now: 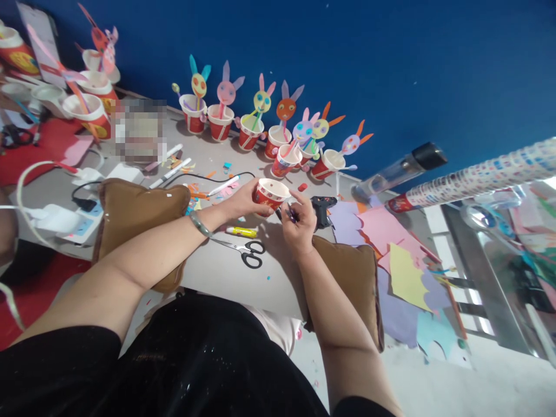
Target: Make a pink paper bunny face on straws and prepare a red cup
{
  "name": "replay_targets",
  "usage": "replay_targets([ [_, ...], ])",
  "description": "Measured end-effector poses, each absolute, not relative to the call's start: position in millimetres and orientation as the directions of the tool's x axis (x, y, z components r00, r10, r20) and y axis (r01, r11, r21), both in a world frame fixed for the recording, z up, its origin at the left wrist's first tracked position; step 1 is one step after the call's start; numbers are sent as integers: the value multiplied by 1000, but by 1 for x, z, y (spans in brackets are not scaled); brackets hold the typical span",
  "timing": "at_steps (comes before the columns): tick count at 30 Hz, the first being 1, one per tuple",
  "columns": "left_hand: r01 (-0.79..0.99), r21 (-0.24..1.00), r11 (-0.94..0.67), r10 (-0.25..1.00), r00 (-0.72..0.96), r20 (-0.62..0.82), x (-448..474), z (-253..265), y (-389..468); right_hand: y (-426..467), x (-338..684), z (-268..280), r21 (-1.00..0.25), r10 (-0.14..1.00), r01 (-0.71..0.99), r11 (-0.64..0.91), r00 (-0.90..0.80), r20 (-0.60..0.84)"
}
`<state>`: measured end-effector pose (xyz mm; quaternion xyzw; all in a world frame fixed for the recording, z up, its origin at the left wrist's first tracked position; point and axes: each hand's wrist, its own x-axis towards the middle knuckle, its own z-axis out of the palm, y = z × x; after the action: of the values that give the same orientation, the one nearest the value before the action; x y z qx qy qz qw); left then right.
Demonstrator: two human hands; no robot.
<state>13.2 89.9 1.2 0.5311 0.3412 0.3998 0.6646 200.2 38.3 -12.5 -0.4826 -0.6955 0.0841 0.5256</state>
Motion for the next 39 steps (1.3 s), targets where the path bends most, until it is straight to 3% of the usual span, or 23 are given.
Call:
replay_targets([
  [6, -121, 992, 41, 865, 502, 25, 14, -5, 87, 38, 202, -6, -696, 846, 538, 476, -62, 530],
  [11, -159, 964, -214, 838, 476, 265, 8, -6, 94, 39, 204, -5, -709, 872, 533, 462, -126, 474],
  [18, 140, 855, -500, 775, 512, 370, -2, 0, 98, 40, 203, -8, -716, 882, 551, 428, -81, 465],
  [25, 84, 878, -471, 829, 381, 408, 0, -6, 102, 40, 198, -7, -773, 877, 530, 347, 108, 468],
  [33, 114, 859, -499, 842, 297, 450, 2, -2, 100, 36, 198, -4, -636, 894, 692, 342, -31, 447],
  [39, 175, 871, -459, 864, 316, 391, 2, 4, 95, 39, 201, -13, -511, 892, 789, 339, -98, 440],
])
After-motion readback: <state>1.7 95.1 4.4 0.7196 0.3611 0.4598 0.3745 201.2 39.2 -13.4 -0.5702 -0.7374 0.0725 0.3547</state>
